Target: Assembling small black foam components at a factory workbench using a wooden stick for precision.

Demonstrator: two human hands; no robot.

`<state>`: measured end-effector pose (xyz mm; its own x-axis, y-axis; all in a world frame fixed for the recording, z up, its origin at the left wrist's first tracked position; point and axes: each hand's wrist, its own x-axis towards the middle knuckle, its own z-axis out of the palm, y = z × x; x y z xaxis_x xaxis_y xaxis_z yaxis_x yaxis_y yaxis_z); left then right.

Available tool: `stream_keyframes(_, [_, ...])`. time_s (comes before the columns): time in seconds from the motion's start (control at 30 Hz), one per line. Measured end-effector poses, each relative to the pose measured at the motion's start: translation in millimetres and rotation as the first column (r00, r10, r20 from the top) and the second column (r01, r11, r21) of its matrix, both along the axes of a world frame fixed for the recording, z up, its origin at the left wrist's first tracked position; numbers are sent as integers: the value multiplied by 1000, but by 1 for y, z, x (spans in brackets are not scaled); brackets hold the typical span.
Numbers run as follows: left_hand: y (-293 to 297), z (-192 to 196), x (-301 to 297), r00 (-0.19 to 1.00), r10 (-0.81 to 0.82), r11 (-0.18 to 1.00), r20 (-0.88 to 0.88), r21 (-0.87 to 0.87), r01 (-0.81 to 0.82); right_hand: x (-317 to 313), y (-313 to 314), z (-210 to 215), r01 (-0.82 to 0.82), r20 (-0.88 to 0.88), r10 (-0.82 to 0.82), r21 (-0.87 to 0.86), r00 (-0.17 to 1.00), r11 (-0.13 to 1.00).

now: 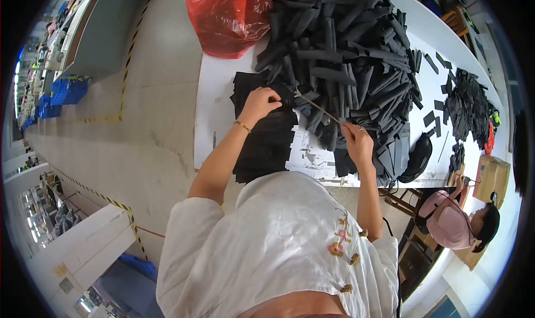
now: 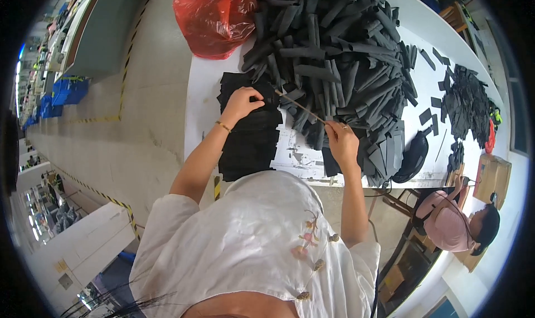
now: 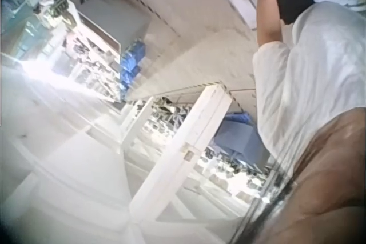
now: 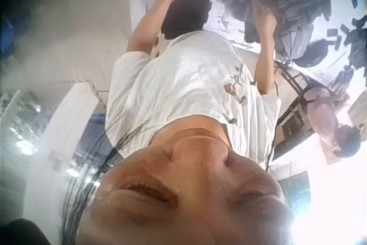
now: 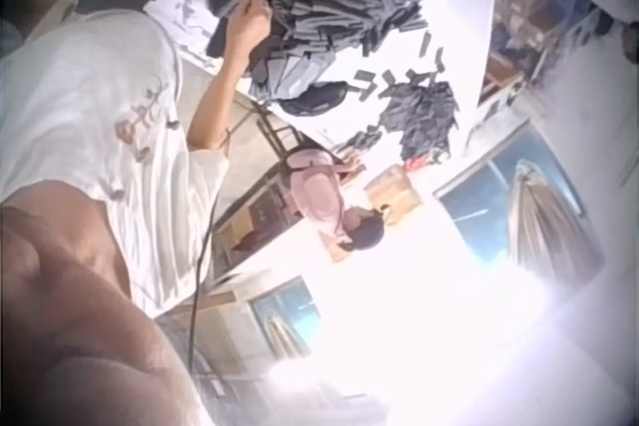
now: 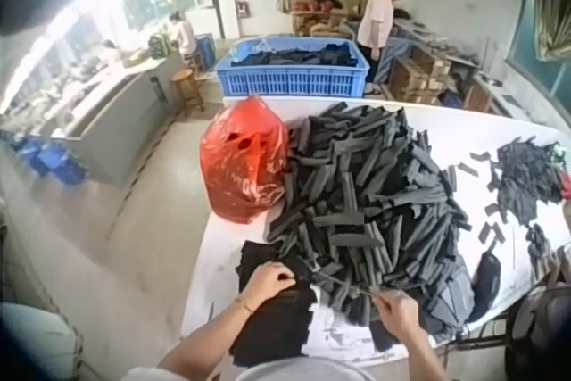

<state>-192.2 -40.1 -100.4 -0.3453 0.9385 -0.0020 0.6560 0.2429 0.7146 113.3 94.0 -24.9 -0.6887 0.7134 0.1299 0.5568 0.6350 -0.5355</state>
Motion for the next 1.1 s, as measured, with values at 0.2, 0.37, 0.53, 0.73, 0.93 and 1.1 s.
stream_keyframes(0.2, [-7,23,-10,951,28,1000,309,-22,-22,5,-1,20,-119,76,113,87,991,989])
stream_keyframes(0.37, [-8,35,-10,969,-65,997,237,-18,72,-12,0,15,-186,61,178,169,982,968])
stream_keyframes(0.53, [3,47,30,956,-289,943,57,188,274,-63,-27,-4,-238,-5,238,-31,971,971])
stream_keyframes(0.73, [-23,81,42,632,258,606,731,387,-695,-71,-56,-38,-173,-210,35,-684,977,709])
stream_keyframes(0.93, [-11,43,86,-356,-100,766,929,-157,-623,-101,-93,-26,-60,-228,-57,-477,972,877])
stream_keyframes(1.1, [-7,39,38,-234,68,508,970,-235,-828,-60,-114,-34,-84,-80,63,-297,995,951])
